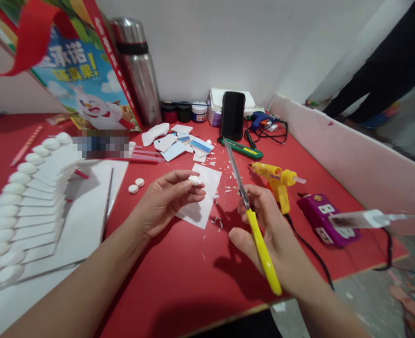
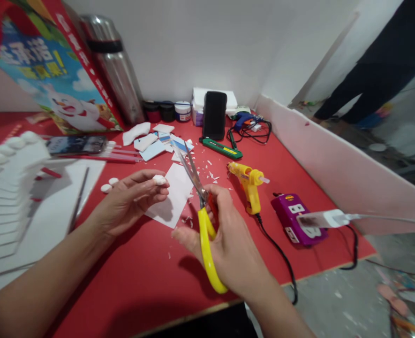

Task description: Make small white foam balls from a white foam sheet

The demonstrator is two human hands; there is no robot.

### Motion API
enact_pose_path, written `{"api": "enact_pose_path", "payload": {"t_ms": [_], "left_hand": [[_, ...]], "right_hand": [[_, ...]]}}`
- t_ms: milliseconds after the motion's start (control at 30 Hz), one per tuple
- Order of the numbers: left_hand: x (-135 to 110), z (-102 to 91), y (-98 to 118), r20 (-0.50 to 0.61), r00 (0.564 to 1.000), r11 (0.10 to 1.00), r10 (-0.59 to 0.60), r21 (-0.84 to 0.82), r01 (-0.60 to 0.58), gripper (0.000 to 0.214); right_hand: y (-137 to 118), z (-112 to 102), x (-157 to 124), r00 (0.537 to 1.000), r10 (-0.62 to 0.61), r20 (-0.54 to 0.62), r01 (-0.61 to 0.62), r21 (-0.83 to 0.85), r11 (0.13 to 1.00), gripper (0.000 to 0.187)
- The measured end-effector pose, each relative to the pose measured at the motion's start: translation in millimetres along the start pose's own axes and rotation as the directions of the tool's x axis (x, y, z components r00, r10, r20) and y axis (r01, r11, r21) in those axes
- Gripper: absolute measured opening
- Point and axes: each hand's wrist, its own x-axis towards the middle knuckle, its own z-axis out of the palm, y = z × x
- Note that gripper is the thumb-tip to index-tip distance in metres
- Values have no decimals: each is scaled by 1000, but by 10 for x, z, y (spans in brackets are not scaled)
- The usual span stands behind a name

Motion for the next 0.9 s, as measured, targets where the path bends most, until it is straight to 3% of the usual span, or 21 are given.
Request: {"api": "enact_pose_path", "payload": {"t_ms": [167, 333, 633, 900], "left_hand": [[6, -8, -12, 13, 998, 997, -58, -46, 58, 17], [-4, -3, -39, 15, 998, 992, -56, -115, 58, 18], [-8, 13, -72, 8, 999, 994, -45, -95, 45, 27], [1, 21, -84, 13, 1000, 998, -3, -56, 4, 19]], "right_hand": [[-43, 19, -12, 997, -68, 39, 76, -243, 967, 75], [-26, 120, -12, 998, 0, 56, 23, -423, 906, 91], [-53, 168, 70, 996, 46, 75, -12, -402, 915, 93], [-88, 168, 88, 995, 14, 95, 26, -408, 913, 76]]}}
